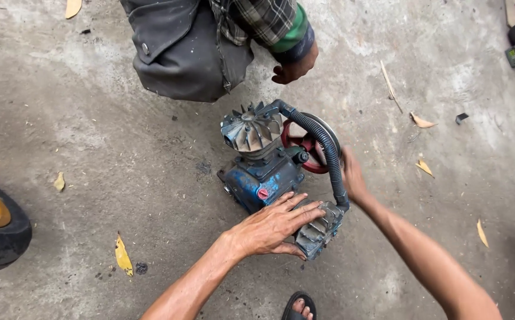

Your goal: The person is inspecting and manipulating a compressor pump, rotating the flywheel and checking the cylinder head.

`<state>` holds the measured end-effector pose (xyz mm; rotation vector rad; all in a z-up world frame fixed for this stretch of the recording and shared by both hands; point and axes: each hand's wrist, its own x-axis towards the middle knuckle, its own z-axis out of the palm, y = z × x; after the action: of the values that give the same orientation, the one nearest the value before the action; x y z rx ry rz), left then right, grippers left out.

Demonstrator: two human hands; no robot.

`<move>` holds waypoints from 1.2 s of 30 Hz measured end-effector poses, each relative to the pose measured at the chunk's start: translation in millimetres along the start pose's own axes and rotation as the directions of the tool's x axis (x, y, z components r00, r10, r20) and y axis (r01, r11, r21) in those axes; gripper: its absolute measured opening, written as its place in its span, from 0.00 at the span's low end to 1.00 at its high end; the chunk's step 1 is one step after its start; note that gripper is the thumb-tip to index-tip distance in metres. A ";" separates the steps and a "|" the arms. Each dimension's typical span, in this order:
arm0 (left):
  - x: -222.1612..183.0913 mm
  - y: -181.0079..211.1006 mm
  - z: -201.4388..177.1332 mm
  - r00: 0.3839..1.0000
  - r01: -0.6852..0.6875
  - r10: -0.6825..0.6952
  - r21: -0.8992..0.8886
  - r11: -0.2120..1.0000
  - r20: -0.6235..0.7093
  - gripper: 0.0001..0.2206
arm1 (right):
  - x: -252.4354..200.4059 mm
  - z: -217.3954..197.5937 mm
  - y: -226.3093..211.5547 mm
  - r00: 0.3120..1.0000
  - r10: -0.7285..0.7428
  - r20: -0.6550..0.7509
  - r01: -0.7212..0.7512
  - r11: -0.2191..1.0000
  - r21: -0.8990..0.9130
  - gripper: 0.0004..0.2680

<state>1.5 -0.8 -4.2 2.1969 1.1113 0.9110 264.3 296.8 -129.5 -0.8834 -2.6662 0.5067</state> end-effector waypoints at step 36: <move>3.4 0.4 -2.9 0.999 0.036 -0.037 0.039 0.999 0.031 0.45 | -8.9 7.1 -14.2 0.786 0.538 0.304 -0.563 0.826 -0.005 0.19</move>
<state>1.0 2.1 -0.9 2.2067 1.1590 0.8429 261.1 278.9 -131.4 -1.6977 -2.5693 0.9425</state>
